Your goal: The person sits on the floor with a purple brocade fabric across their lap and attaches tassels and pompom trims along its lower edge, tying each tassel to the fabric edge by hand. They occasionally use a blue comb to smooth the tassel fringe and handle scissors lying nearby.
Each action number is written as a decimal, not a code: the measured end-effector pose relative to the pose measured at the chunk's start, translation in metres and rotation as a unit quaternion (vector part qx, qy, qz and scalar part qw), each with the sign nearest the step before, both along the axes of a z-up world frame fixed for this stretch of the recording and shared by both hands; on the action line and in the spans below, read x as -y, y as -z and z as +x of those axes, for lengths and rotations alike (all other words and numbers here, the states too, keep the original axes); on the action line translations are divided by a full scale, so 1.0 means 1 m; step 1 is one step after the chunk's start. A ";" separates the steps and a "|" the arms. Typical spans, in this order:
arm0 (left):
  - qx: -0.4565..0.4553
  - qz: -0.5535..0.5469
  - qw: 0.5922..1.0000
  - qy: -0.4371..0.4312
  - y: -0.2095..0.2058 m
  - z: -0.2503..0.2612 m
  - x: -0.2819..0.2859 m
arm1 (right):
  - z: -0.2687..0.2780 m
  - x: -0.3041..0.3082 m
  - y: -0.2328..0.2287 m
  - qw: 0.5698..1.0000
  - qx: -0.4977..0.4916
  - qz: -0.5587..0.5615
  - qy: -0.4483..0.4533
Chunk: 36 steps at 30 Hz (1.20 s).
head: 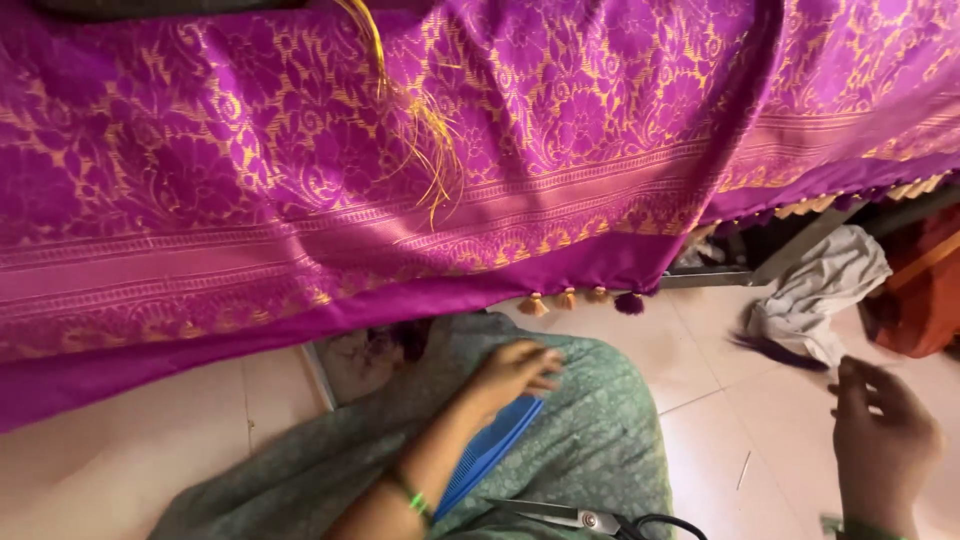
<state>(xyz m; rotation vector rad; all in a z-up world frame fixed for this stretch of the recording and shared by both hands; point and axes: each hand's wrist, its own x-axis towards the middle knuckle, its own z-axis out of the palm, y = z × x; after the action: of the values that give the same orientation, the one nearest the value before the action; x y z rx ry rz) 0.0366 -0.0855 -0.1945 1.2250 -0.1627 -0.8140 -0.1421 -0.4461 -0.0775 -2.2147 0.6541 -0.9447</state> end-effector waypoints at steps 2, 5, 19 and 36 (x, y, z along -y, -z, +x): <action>0.162 0.066 0.982 -0.068 0.078 0.030 0.027 | -0.020 0.018 0.017 0.997 -0.044 -0.051 0.043; 0.425 0.237 0.833 -0.266 0.092 0.076 0.000 | -0.052 0.042 0.040 0.983 -0.083 -0.131 0.094; 0.443 -0.119 0.869 -0.188 -0.204 -0.034 -0.078 | 0.064 -0.174 -0.043 0.946 -0.098 0.088 -0.296; 0.172 -0.165 0.951 -0.198 -0.242 -0.091 -0.079 | 0.081 -0.227 -0.059 0.779 0.020 0.419 -0.466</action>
<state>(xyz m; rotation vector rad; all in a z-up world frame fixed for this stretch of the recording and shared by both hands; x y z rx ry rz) -0.0548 -0.0061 0.0474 1.0246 -0.3109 -0.2071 -0.0612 -0.2192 -0.0183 -1.3685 -0.1173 -0.0957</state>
